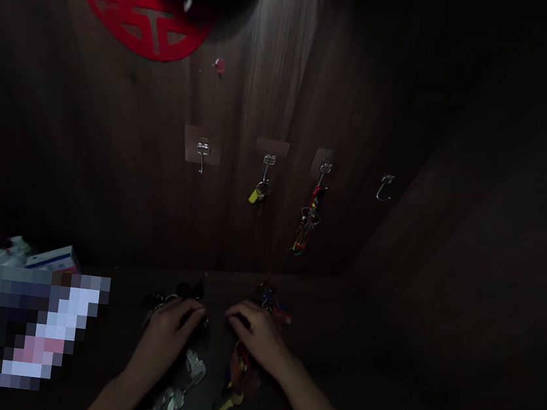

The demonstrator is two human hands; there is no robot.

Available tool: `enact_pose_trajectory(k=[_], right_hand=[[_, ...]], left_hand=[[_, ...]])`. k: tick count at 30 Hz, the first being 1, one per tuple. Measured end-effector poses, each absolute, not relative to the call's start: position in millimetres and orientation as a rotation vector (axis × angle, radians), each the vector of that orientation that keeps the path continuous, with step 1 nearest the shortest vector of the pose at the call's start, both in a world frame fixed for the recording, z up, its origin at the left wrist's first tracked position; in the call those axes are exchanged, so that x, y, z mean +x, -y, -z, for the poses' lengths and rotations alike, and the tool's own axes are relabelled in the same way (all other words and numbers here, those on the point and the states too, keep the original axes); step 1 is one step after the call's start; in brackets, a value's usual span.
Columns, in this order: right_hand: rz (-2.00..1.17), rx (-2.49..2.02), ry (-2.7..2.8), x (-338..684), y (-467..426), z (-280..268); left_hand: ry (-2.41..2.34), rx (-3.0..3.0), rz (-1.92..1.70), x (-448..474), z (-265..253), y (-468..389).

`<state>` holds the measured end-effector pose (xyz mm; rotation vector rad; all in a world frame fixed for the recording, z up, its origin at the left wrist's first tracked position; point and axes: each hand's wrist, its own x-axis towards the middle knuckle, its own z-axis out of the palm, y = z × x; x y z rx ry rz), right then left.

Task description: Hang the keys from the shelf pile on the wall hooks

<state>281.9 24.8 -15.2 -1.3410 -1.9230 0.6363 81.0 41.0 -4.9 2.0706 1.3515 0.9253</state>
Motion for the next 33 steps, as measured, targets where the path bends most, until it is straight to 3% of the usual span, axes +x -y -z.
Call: enact_pose_trajectory(k=[7, 20, 28, 33], right_hand=[[-0.867, -1.199, 1.76, 263, -13, 7], [-1.101, -1.165, 1.53, 255, -17, 18], [-1.014, -1.192, 1.461, 257, -17, 18], [-1.04, -1.1, 1.377, 255, -16, 14]], left_hand=[[-1.291, 1.611, -1.045, 90, -1, -40], [-1.261, 1.412, -0.999, 97, -9, -32], [-1.133, 1.263, -0.912, 97, 0, -38], [-1.037, 1.473, -0.859, 100, -4, -32]])
